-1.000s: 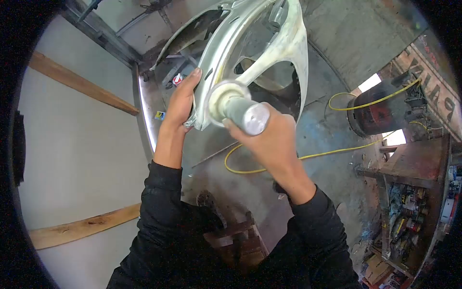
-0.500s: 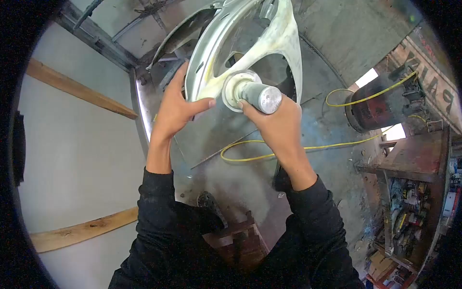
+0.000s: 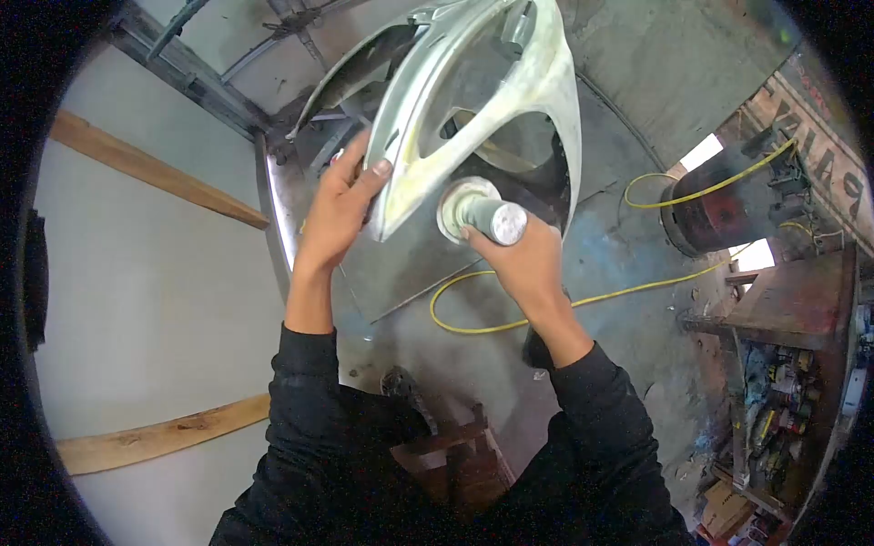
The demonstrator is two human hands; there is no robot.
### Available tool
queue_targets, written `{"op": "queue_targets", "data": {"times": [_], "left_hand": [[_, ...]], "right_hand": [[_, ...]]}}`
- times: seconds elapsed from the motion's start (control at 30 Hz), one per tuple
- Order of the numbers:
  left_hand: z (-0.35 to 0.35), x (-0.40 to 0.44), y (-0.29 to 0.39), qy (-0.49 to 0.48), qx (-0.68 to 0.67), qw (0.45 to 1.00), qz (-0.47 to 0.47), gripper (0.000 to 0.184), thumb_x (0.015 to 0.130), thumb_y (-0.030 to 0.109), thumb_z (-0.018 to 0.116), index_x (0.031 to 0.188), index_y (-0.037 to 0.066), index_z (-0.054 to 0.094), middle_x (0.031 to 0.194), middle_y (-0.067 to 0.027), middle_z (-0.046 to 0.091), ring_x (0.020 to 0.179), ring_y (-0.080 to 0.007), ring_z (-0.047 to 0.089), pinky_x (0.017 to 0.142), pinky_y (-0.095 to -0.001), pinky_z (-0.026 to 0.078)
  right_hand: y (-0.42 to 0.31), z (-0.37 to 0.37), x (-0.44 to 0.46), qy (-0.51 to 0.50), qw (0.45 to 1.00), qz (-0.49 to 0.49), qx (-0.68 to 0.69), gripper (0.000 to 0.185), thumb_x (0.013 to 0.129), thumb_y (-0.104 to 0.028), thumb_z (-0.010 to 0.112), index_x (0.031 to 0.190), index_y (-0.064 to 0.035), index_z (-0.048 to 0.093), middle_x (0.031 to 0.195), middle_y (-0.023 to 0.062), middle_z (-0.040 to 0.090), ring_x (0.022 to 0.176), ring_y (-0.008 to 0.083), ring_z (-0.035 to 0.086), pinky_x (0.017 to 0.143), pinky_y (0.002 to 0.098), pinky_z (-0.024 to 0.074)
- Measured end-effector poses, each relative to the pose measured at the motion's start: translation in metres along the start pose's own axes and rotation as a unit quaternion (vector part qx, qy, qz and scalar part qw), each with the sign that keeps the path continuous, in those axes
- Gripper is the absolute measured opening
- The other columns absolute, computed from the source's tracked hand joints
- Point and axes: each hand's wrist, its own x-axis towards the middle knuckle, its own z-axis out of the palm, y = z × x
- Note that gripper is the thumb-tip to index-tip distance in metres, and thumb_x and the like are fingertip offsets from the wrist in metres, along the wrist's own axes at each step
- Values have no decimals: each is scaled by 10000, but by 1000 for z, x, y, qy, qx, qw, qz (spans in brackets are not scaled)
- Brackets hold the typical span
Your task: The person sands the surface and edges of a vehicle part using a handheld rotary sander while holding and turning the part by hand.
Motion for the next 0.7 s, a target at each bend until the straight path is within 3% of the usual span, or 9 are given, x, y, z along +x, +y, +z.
{"op": "queue_targets", "data": {"times": [0.13,0.17,0.23,0.33,0.4,0.43,0.53,0.57,0.7], "left_hand": [[-1,2,-11,-13,72,997,26,835,934,162,772,1607,-61,331,1489,-133,563,1275,-163,572,1100,-311,429],[-4,2,-12,-32,57,997,34,1080,812,227,865,1598,-151,227,1573,-288,459,1441,-318,488,1224,-361,316],[-4,-2,-5,-42,59,997,3,1106,797,208,864,1602,-155,199,1589,-293,432,1426,-304,499,1211,-354,334],[-1,-7,11,-39,28,998,-34,1003,874,196,828,1616,-113,229,1550,-227,495,1340,-222,551,1146,-320,401],[4,-6,-7,2,-9,1000,-1,908,931,190,790,1626,-70,268,1533,-159,523,1256,-163,599,1084,-293,455],[7,-2,-13,16,-47,998,29,754,1013,205,705,1612,-56,328,1501,-143,563,1226,-153,615,1073,-297,463],[15,-9,-8,37,-101,994,-11,644,1033,195,678,1569,-53,420,1438,-127,620,1236,-154,612,1083,-298,456],[19,-11,1,64,-124,988,-62,491,1036,193,662,1451,-48,558,1315,-102,686,1174,-145,640,1048,-290,480],[20,-30,-28,96,-302,942,-111,308,1046,204,631,1271,-4,665,1149,-67,718,1021,-139,682,911,-308,544]], "right_hand": [[9,7,0,10,1000,-7,4,404,786,-268,903,1014,37,768,901,177,786,810,233,768,748,358,571],[10,8,1,27,1000,-13,7,385,790,-247,903,1017,35,772,895,159,790,805,206,761,743,348,569],[4,5,3,39,998,-19,35,370,793,-229,902,1014,38,774,889,143,792,798,182,752,736,339,567],[-10,-3,2,65,996,-19,58,340,796,-206,903,1005,34,782,879,119,792,786,144,732,728,324,561],[-18,-8,-1,76,993,-20,84,341,797,-214,903,1000,33,786,880,121,793,786,149,734,727,324,560],[-20,-9,-2,70,995,-25,74,349,797,-223,903,1001,34,785,876,124,792,787,152,735,726,326,560],[-20,-12,-6,50,997,-29,56,375,794,-247,903,1002,40,782,867,137,789,788,162,742,725,333,562],[-19,-13,-5,42,997,-25,57,385,792,-256,904,1002,42,781,866,143,789,789,167,745,725,336,563],[-25,-24,-12,43,997,-39,49,398,790,-269,899,1004,43,775,884,173,787,811,197,767,736,356,570]]}}
